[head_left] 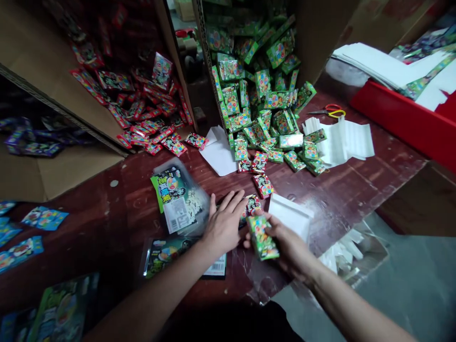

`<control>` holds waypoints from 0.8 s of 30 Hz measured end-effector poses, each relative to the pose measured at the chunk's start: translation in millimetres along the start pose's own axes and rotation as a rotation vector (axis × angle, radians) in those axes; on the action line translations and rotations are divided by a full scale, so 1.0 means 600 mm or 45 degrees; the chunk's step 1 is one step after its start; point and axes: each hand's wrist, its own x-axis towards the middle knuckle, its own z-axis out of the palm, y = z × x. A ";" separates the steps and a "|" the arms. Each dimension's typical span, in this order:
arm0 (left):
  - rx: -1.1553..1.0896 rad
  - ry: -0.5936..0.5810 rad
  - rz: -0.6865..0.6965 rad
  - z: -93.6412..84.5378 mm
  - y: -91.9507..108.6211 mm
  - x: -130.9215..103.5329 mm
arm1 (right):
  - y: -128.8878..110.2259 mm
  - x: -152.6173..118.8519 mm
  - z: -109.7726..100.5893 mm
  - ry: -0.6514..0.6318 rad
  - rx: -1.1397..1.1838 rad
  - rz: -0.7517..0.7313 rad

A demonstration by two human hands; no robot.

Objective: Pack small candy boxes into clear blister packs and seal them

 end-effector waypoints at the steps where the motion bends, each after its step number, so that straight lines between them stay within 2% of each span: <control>1: 0.009 -0.006 0.009 -0.003 0.000 -0.006 | 0.022 -0.011 -0.005 0.016 0.048 -0.002; 3: 0.014 -0.025 0.024 -0.008 -0.001 -0.021 | 0.037 -0.024 -0.032 0.178 -0.031 -0.135; 7: -0.001 -0.077 0.044 -0.006 0.008 -0.051 | 0.006 -0.012 -0.089 0.677 -0.391 -0.555; 9: 0.007 -0.078 0.034 0.000 0.020 -0.062 | 0.000 0.005 -0.090 0.779 -0.474 -0.698; 11: 0.015 -0.067 0.018 0.000 0.032 -0.074 | 0.013 0.015 -0.078 0.802 -0.558 -0.774; 14: 0.031 -0.060 0.025 -0.029 0.027 -0.104 | 0.044 -0.005 -0.061 0.786 -0.822 -0.828; 16: 0.045 -0.118 0.115 -0.066 0.005 -0.138 | 0.050 -0.036 -0.065 0.793 -1.232 -0.903; 18: 0.058 -0.217 0.229 -0.104 -0.027 -0.180 | 0.033 -0.060 -0.079 0.751 -1.718 -1.031; 19: 0.067 -0.266 0.271 -0.119 -0.043 -0.200 | 0.019 -0.065 -0.087 0.663 -1.934 -1.088; 21: 0.100 -0.351 0.316 -0.137 -0.069 -0.234 | -0.015 -0.058 -0.102 0.356 -2.263 -1.120; 23: 0.145 -0.402 0.319 -0.139 -0.080 -0.256 | -0.042 -0.037 -0.112 0.067 -2.509 -1.050; 24: 0.166 -0.412 0.305 -0.136 -0.080 -0.263 | -0.051 -0.027 -0.115 -0.005 -2.587 -1.000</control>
